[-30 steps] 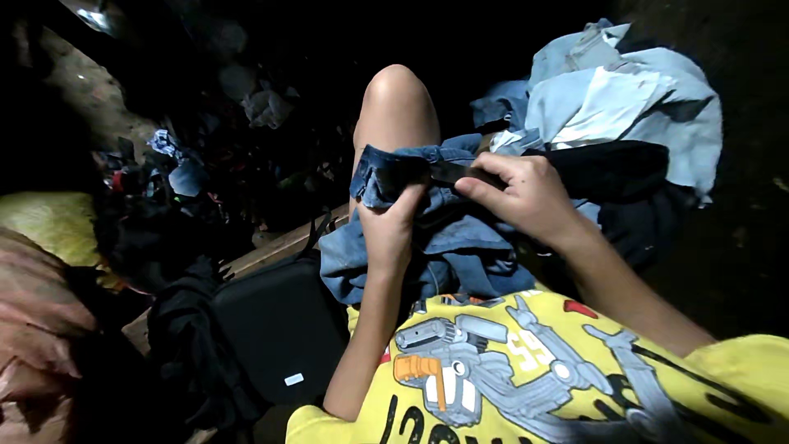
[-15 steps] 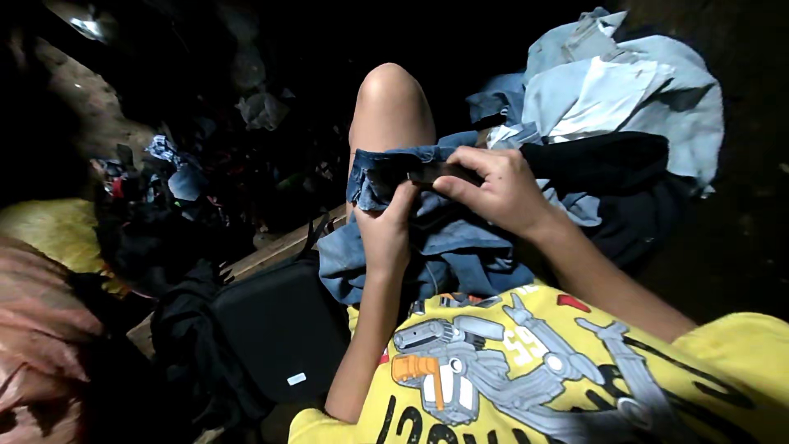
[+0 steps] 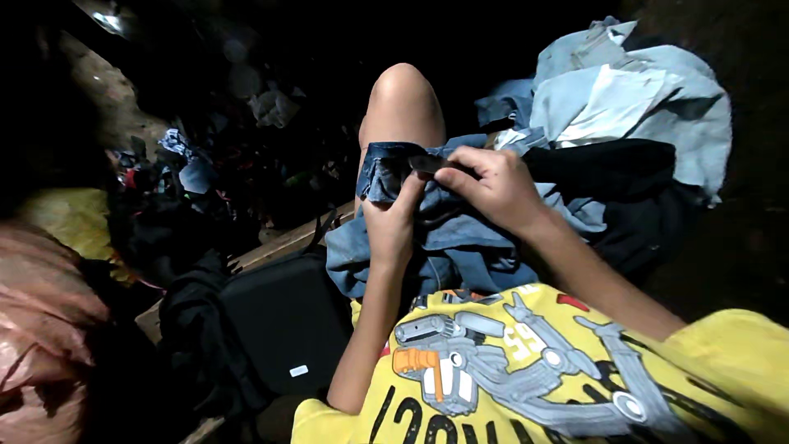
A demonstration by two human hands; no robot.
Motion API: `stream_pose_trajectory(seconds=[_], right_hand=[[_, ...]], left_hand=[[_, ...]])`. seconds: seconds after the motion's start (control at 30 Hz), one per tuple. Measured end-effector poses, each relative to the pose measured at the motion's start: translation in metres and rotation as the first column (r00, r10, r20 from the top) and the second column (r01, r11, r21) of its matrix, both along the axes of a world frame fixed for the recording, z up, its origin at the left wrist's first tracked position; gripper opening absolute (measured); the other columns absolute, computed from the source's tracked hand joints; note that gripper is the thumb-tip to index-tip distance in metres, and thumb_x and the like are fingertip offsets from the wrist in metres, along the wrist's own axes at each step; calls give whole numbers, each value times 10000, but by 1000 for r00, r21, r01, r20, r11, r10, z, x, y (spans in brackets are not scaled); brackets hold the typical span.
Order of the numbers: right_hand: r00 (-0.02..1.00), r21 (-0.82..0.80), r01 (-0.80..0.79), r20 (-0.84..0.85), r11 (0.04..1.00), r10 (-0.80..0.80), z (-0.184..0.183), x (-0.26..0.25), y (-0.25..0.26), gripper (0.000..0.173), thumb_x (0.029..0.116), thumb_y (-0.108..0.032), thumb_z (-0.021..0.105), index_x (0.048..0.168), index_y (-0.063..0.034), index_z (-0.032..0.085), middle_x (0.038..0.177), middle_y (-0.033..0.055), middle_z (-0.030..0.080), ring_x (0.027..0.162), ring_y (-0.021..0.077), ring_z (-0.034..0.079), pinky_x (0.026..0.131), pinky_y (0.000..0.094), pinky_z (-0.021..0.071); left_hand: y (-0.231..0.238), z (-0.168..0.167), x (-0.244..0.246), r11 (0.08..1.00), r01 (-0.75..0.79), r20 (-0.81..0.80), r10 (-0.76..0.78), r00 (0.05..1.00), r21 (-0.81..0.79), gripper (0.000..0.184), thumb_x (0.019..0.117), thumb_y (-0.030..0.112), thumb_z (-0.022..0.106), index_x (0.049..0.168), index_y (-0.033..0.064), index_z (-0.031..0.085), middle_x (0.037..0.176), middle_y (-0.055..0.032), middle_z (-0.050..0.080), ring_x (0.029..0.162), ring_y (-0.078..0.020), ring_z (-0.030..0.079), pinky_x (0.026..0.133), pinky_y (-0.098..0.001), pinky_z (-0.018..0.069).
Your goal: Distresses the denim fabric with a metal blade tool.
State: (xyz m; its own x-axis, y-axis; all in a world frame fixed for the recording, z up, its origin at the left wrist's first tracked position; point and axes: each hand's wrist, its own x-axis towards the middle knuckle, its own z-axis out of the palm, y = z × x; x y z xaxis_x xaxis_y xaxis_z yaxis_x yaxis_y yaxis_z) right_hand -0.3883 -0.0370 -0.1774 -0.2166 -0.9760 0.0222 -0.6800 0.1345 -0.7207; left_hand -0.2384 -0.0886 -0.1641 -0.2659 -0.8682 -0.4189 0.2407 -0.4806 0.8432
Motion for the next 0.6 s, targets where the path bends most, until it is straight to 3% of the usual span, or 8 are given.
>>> stream_pose_trajectory(seconds=[0.1, 0.17, 0.23, 0.3, 0.33, 0.4, 0.47, 0.6], right_hand=[[999, 95, -15, 43, 995, 11, 4, -13, 8, 465, 1028, -475, 510, 842, -80, 671, 643, 13, 563, 553, 123, 528, 499, 337, 413], [969, 188, -74, 244, 979, 27, 11, -26, 14, 426, 1048, -457, 485, 813, -143, 652, 620, -77, 525, 518, 9, 458, 467, 219, 367], [901, 183, -117, 434, 976, 26, 15, -37, 16, 456, 1004, -559, 508, 929, -141, 676, 678, -116, 543, 536, -46, 432, 480, 147, 357], [919, 63, 7, 393, 998, -31, 18, -34, 9, 528, 898, -617, 644, 1033, -109, 685, 670, -140, 471, 520, -81, 382, 467, 108, 331], [936, -29, 53, 351, 998, -39, 18, -31, 2, 483, 875, -530, 713, 1048, -80, 687, 738, -129, 501, 581, -94, 404, 517, 95, 352], [972, -210, 30, 236, 977, 21, 19, -24, -14, 359, 872, -322, 770, 1028, -6, 705, 887, -10, 610, 703, -55, 479, 613, 105, 393], [991, -279, -57, 98, 959, 88, 21, -20, -27, 273, 864, -245, 775, 985, -2, 744, 939, 74, 653, 705, -12, 506, 609, 126, 403], [985, -242, -175, -41, 954, 170, 22, -18, -35, 178, 934, -170, 673, 903, -13, 751, 909, 110, 696, 768, 104, 629, 675, 229, 504]], left_hand=[[-4, 3, -1, 999, -11, 41, 9, 999, 50, 206, 959, 83, 685, 1153, 127, 630, 920, 46, 732, 808, -41, 713, 751, -251, 616], [-5, 5, 0, 997, -11, 59, 6, 998, 74, 244, 954, 93, 694, 1179, 133, 610, 929, 41, 729, 812, -51, 717, 744, -258, 621], [-5, 6, -1, 996, -25, 66, 19, 998, 83, 254, 945, 92, 698, 1177, 126, 600, 926, 34, 730, 810, -58, 720, 737, -264, 624], [-5, 7, -3, 998, -7, 68, 2, 998, 68, 269, 947, 84, 691, 1193, 127, 589, 944, 40, 722, 832, -50, 713, 762, -261, 618], [-3, 7, -4, 999, 13, 71, -16, 997, 50, 267, 951, 88, 691, 1195, 130, 592, 950, 48, 722, 839, -41, 711, 771, -253, 615], [-2, 6, -5, 999, 35, 68, -36, 997, 13, 265, 943, 84, 710, 1186, 125, 615, 954, 54, 726, 839, -29, 707, 774, -242, 612], [-1, 5, -4, 999, 37, 60, -36, 998, -24, 262, 937, 65, 714, 1178, 112, 625, 961, 56, 727, 850, -21, 703, 788, -235, 607], [1, 3, -5, 997, 24, 68, -20, 997, -72, 268, 941, 59, 703, 1192, 105, 619, 984, 51, 722, 883, -29, 703, 815, -248, 605]])
